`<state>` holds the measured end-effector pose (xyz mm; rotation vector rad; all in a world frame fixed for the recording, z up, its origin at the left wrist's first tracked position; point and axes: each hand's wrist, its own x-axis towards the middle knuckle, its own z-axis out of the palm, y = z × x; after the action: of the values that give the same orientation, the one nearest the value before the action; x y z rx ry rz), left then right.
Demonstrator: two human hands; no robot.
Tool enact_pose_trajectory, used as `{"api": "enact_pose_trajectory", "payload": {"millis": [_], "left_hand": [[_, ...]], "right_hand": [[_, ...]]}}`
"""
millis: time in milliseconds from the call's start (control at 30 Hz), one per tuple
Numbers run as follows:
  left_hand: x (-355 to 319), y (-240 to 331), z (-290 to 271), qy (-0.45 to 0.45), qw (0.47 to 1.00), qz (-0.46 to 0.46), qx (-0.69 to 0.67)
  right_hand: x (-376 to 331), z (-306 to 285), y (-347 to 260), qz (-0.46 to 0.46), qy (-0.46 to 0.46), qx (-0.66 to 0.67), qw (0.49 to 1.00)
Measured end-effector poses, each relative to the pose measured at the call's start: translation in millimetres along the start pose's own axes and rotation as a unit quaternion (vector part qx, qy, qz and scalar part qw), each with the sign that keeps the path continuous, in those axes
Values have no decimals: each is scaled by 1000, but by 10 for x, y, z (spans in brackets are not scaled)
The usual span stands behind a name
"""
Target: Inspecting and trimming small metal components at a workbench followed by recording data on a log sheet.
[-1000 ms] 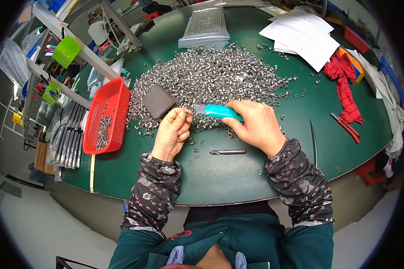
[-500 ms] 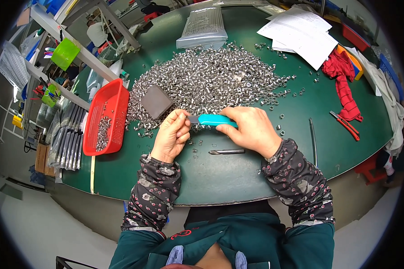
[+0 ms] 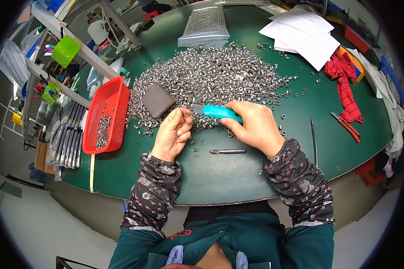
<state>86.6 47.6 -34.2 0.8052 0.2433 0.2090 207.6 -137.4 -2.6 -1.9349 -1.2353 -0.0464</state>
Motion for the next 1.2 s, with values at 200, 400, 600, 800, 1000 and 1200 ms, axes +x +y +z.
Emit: {"api": "enact_pose_trajectory", "payload": {"millis": [200, 400, 600, 800, 1000, 1200], "left_hand": [[5, 4, -15, -5, 1000, 4, 31], [10, 8, -27, -5, 1000, 9, 22], [11, 10, -22, 3, 1000, 1, 31], [-2, 7, -19, 8, 999, 12, 48], [-6, -3, 7, 17, 998, 17, 55], [-15, 15, 61, 27, 994, 22, 107]], "right_hand": [[-1, -10, -2, 3, -3, 1, 1000], [1, -5, 7, 0, -5, 0, 1000], [1, -6, 14, -1, -3, -1, 1000], [-2, -3, 7, -7, -10, -10, 1000], [-14, 15, 22, -30, -44, -13, 998], [7, -22, 26, -35, -55, -14, 998]]}}
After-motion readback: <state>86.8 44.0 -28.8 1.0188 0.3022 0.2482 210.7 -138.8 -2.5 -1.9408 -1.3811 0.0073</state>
